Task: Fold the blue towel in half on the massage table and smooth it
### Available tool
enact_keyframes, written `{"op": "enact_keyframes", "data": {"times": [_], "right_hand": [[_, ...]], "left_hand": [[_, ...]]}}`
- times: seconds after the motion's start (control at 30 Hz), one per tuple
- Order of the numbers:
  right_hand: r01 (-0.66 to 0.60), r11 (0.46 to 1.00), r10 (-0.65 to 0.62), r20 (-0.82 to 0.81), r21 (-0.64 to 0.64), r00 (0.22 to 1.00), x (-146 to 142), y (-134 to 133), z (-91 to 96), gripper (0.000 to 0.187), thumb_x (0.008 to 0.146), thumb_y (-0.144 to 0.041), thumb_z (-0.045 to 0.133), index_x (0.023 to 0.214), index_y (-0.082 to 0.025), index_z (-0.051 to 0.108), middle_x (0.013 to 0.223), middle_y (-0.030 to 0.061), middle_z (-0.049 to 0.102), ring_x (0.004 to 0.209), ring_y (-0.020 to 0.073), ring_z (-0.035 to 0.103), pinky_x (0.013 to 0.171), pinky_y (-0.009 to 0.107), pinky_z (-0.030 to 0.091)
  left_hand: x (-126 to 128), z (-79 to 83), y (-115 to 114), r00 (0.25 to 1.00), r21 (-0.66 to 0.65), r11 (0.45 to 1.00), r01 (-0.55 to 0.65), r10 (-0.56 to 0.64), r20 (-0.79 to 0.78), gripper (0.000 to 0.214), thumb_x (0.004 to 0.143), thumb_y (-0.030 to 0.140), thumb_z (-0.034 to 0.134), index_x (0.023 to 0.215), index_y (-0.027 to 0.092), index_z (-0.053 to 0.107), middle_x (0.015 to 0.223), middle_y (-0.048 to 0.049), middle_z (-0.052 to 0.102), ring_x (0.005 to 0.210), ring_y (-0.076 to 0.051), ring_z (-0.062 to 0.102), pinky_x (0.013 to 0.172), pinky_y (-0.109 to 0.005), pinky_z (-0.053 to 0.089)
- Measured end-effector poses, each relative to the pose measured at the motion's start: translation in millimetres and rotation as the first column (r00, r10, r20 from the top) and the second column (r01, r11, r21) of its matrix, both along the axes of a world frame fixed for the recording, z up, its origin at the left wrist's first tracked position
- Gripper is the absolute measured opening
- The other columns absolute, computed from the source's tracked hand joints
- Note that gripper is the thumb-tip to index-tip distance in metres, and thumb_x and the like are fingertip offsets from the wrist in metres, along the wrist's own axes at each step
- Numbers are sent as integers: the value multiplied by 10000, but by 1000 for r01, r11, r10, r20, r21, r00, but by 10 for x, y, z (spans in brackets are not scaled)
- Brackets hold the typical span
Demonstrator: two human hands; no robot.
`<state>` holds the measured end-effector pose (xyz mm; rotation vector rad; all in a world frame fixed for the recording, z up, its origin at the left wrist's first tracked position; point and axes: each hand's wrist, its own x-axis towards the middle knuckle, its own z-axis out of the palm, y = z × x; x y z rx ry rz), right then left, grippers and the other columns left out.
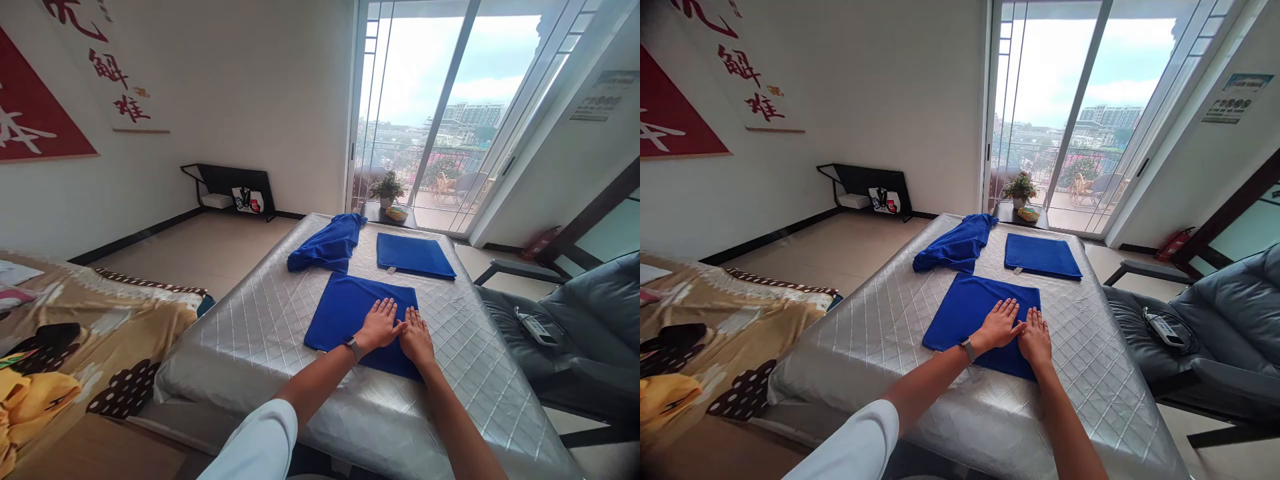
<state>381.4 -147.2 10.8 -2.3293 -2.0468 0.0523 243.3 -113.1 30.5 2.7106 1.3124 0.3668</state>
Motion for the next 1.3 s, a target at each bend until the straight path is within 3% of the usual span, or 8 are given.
{"op": "enact_keyframes", "data": {"times": [0.07,0.13,0.4,0.57,0.83,1.07,1.17,1.3], "right_hand": [[2,1000,-2,-6,1,1000,3,-2,-2,668,1021,-364,161,1585,-16,237,1671,136,202,1546,234,150,1240,379,111],[3,1000,-3,-20,1,1000,-1,-1,1,674,1021,-372,162,1584,-7,231,1670,146,199,1546,237,152,1241,386,111],[26,1000,-27,-52,-17,998,-27,3,13,690,1024,-406,164,1591,-14,205,1678,135,173,1551,219,125,1247,382,85],[39,996,-42,-35,-76,999,-20,55,54,697,1021,-423,172,1591,-26,216,1676,133,180,1546,240,148,1244,422,103],[-21,1000,21,-29,-15,999,71,690,265,675,1025,-405,168,1586,-40,250,1669,116,218,1546,217,147,1244,390,88],[30,999,-29,-75,11,997,198,887,14,687,1023,-416,163,1589,-32,230,1674,122,201,1547,200,139,1243,365,87],[37,999,-36,-77,19,996,208,893,-37,693,1021,-424,169,1589,-32,230,1675,121,200,1547,205,140,1244,366,84],[29,999,-27,-64,38,998,225,902,-54,683,1021,-408,178,1584,-27,246,1669,128,222,1545,211,156,1241,366,98]], "left_hand": [[9,-68,62,999,-35,998,-43,43,11,755,1037,568,106,1554,74,347,1641,-127,291,1536,-233,205,1260,-431,143],[-145,-132,76,996,-58,995,-81,82,17,793,1023,617,107,1563,82,331,1650,-125,267,1541,-239,186,1263,-443,135],[-1360,-272,23,927,-13,927,-375,374,-26,833,987,704,159,1588,146,299,1651,-120,267,1539,-293,184,1250,-495,174],[-1669,-410,18,903,37,902,-430,430,-15,886,977,722,176,1573,80,310,1645,-174,265,1526,-327,220,1223,-488,245],[-1608,-313,-33,901,8,903,-430,430,-53,869,982,715,174,1587,101,280,1655,-154,239,1535,-300,197,1237,-461,213],[-1554,-200,80,884,-52,885,-463,458,-96,898,970,728,181,1586,81,279,1641,-177,262,1526,-343,211,1233,-501,199],[-1140,-77,269,915,1,916,-402,402,-47,871,988,694,167,1569,64,319,1615,-187,329,1522,-347,223,1229,-500,216],[-268,28,561,994,52,993,-108,106,30,769,1028,610,134,1542,97,386,1593,-149,397,1506,-267,291,1234,-430,230]]}}
